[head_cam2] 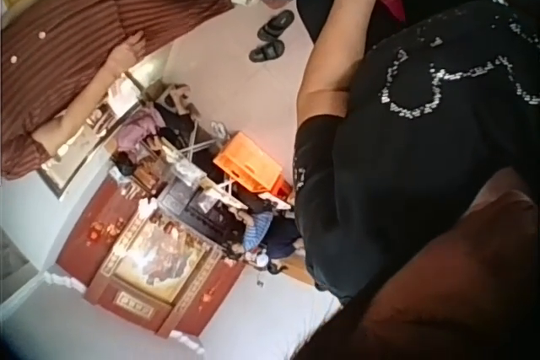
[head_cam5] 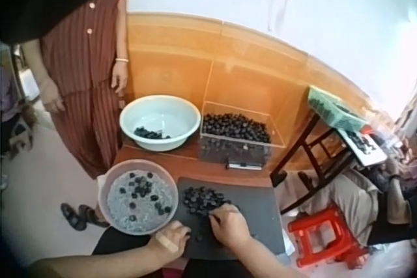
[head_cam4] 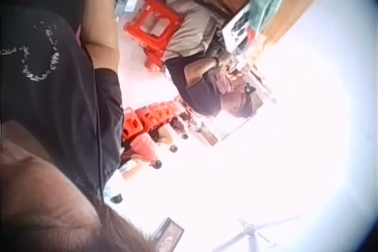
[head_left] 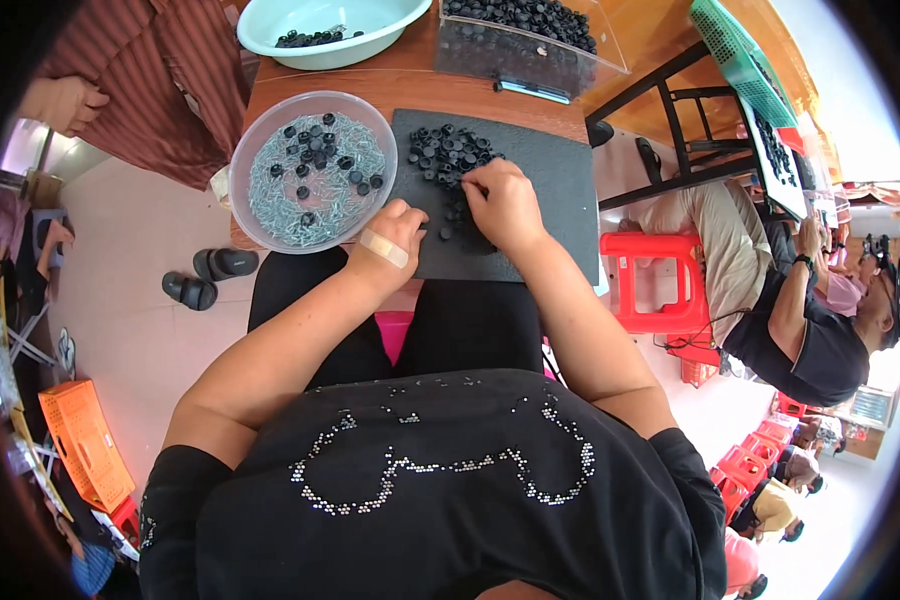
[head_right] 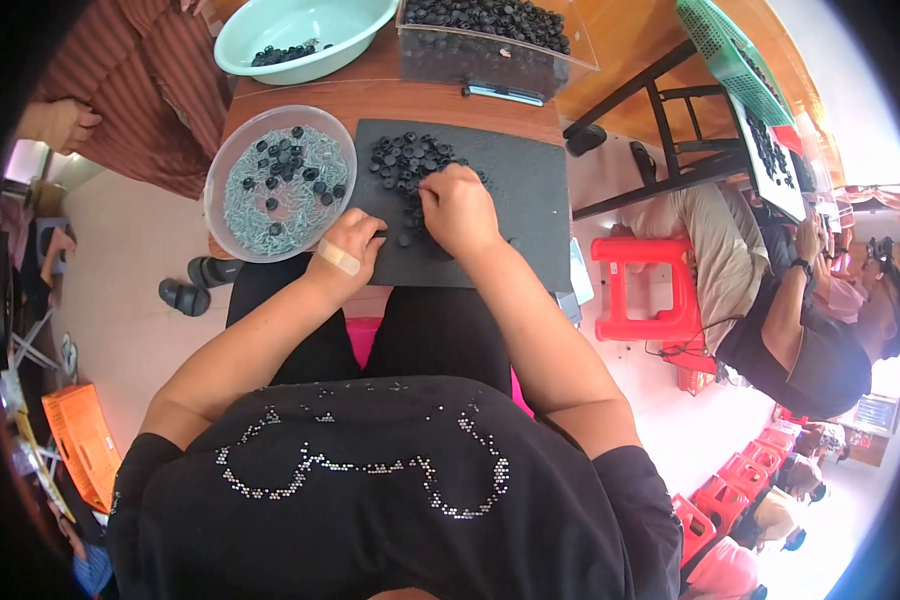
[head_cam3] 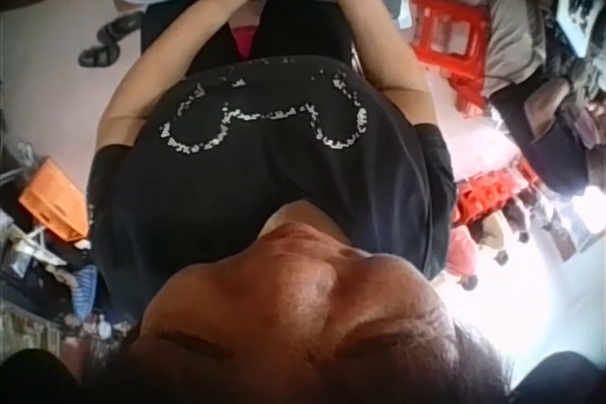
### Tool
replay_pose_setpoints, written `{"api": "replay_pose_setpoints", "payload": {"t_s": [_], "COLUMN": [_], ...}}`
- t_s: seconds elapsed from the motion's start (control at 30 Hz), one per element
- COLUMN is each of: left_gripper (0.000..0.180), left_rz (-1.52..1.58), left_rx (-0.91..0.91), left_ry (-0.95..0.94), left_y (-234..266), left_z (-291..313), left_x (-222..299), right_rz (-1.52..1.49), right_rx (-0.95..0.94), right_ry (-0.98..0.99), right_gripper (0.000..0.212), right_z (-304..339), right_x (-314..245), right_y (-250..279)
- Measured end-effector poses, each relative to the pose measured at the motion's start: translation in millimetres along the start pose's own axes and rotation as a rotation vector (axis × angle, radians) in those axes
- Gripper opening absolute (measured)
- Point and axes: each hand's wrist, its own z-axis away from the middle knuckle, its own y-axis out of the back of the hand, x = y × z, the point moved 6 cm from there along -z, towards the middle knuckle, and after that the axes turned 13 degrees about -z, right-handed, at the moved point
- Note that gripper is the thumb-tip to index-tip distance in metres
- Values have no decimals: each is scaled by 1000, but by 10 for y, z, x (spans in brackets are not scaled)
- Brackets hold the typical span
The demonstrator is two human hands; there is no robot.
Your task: The person assembles components by inserting small pins into black plastic caps by hand, dumps additional caps from a basin onto the work surface, and fits more pins into the caps.
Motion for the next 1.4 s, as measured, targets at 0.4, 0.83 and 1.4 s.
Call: {"api": "replay_pose_setpoints", "payload": {"t_s": [0.4,0.83,1.4], "left_gripper": [17,18,21], "left_rz": [144,479,496], "left_rx": [-7,-20,-35], "left_ry": [58,398,416], "left_y": [47,579,366], "left_z": [158,617,649], "left_x": [19,-209,-382], "right_rz": [193,-20,498], "right_rx": [-197,-235,-785], "right_ry": [19,118,40], "right_gripper": [12,4,18], "right_z": [-215,-388,-532], "right_x": [-96,-557,-832], "right_y": [-268,-456,-1331]}}
